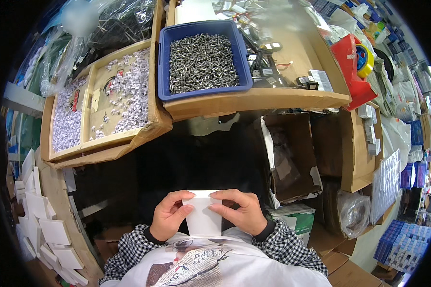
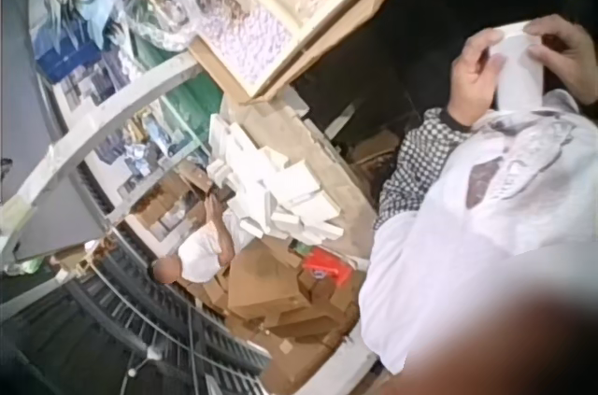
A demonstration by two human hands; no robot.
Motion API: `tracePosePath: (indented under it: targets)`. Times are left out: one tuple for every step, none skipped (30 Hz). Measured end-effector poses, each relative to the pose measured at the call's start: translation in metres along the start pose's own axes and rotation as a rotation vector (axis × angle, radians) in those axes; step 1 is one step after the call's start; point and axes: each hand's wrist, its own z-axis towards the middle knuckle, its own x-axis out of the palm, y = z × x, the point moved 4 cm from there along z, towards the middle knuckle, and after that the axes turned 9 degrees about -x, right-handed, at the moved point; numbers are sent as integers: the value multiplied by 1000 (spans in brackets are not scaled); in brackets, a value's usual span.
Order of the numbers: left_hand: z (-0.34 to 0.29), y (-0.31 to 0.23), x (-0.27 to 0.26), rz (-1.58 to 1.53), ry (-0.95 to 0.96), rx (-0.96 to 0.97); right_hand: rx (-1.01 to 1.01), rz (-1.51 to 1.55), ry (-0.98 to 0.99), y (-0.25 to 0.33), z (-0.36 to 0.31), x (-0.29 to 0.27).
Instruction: The person assembles small electronic components by hand, picking up white rectangular parts and inserting them into a small white box. They repeatedly reach for components from trays and place them into the box, then set the box aside and repeat the process.
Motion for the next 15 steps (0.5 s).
tracePosePath:
  targets:
    - [0,-1,0,-15,-1,-2,-14,-3,-2,1,1,-1]
    - [1,-2,0,-29,1,-2,2,27,-16,1,2,0]
    - [2,-4,1,-44,8,0,9,62,-43,2,3,1]
    - [4,-6,1,41,0,23,38,90,-59,1,3,2]
    - [8,-7,2,115,-6,35,23,68,-62,3,5,2]
    - [10,-8,4,153,-10,37,23,9,-23,5,6,1]
    - [12,-8,4,202,-29,40,25,-63,5,7,8,-2]
    - [14,-9,6,209,-24,65,0,-57,27,11,11,-5]
    - [16,-11,8,224,-25,108,-8,-63,50,16,15,-10]
    - [17,-9,10,150,-9,83,-21,-157,150,21,20,-18]
    - [17,-8,11,89,0,49,-81,-172,89,31,24,-35]
    - [17,-7,10,138,-6,45,-136,-320,-48,43,29,-61]
    - [16,-6,9,134,-19,30,-178,-480,-177,54,35,-90]
    - [17,-4,8,131,-17,-1,-405,-626,-422,72,43,-124]
    - [18,-1,7,126,-18,-21,-293,-473,-690,78,42,-159]
